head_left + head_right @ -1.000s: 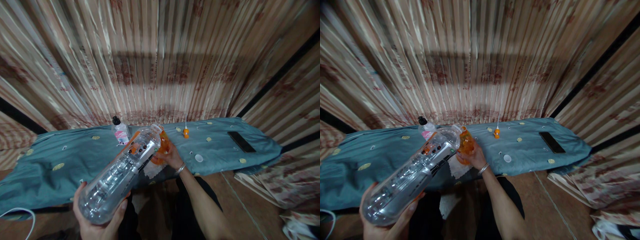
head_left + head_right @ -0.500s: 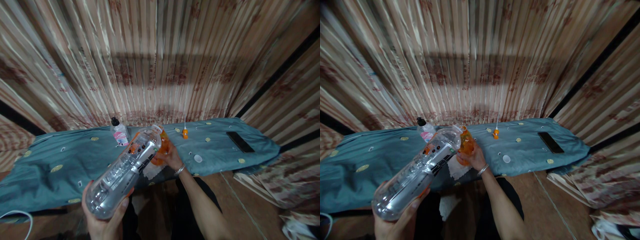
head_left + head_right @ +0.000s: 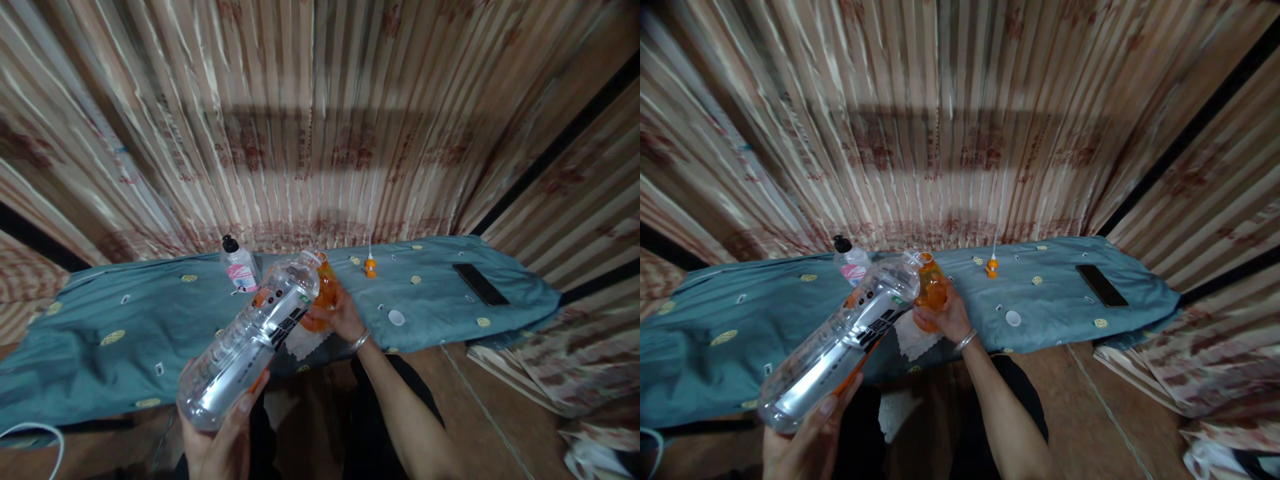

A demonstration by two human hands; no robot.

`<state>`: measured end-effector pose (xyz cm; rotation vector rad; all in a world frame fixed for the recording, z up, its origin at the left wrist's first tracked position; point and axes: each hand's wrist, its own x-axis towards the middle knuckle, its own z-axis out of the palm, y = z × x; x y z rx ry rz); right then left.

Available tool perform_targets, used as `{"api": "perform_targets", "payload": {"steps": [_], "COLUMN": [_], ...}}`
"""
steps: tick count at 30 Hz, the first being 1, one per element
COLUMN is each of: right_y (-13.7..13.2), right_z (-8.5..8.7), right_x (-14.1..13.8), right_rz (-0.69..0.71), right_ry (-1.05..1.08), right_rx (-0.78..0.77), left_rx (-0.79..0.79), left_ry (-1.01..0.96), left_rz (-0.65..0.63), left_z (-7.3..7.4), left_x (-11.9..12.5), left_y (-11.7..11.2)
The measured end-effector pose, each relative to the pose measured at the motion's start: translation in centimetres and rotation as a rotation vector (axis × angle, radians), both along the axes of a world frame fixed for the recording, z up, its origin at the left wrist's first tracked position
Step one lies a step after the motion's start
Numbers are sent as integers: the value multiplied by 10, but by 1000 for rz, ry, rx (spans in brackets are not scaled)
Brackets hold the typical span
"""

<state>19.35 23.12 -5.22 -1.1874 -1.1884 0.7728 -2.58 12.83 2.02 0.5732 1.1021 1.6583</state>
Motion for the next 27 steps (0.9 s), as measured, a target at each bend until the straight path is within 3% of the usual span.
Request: {"api": "perform_targets", "payload": {"steps": [13, 27], "right_y": [-3, -14], "right_z": [4, 14], "right_x": [-6, -6], "right_rz": [-30, -83], "right_ry": [-30, -153], "right_rx": [-48, -79], "left_rx": [41, 83], "left_ry": [25, 255], "left_rz": [40, 108], "left_z": [2, -16], "left_x": [0, -17], "left_y": [-2, -5]}}
